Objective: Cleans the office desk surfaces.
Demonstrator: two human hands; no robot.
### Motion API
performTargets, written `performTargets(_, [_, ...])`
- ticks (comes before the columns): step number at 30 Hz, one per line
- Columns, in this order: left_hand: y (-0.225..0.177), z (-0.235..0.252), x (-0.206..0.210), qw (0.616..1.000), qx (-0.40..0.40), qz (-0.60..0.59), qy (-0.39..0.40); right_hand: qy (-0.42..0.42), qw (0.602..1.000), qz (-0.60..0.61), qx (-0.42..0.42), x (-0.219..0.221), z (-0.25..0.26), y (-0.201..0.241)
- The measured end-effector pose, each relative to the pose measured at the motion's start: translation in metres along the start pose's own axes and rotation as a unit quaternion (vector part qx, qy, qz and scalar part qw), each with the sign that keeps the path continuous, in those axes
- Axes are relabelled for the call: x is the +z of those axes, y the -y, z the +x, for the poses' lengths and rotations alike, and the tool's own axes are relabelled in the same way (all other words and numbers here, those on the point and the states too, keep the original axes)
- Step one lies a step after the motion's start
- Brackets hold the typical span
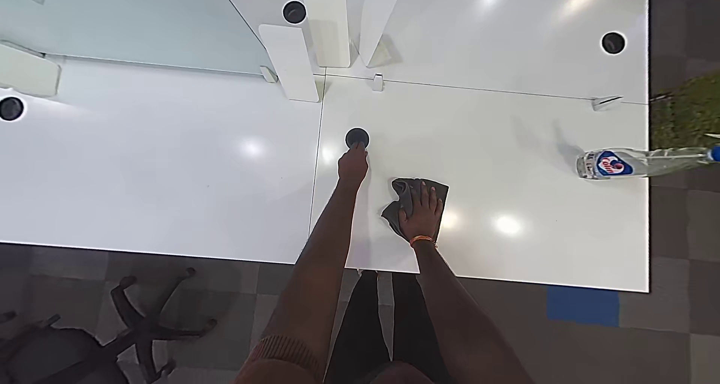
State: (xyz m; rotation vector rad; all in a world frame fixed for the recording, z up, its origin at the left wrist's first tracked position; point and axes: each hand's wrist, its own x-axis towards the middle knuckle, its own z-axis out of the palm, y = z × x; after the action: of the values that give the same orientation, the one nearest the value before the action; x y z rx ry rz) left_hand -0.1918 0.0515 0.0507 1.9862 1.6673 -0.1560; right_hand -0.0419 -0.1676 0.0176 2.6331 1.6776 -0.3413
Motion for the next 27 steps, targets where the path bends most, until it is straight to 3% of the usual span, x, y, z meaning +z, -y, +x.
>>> performTargets(4, [-0.002,0.008,-0.010,1.000,-0.004,0.028,0.010,-0.003,0.999,0.002,-0.034,-0.004,0.020,-0.003])
performTargets(9, [0.023,-0.027,-0.008,0.990,0.000,-0.046,-0.136,0.037,0.996,-0.008,-0.075,-0.015,0.065,0.000])
performTargets(13, [0.066,-0.076,0.040,0.971,-0.018,-0.094,-0.221,0.025,0.994,-0.004,-0.104,-0.015,0.102,0.016])
performTargets(16, [0.077,-0.089,0.068,0.949,0.004,-0.114,-0.293,0.008,0.992,0.002,-0.124,-0.020,0.146,0.042])
performTargets(22, [0.077,-0.087,0.079,0.945,-0.023,-0.104,-0.310,-0.012,0.978,0.028,-0.204,-0.023,0.238,0.127])
performTargets(27, [0.079,-0.089,0.082,0.937,-0.041,-0.128,-0.323,0.044,0.943,0.005,-0.331,-0.017,0.230,0.185])
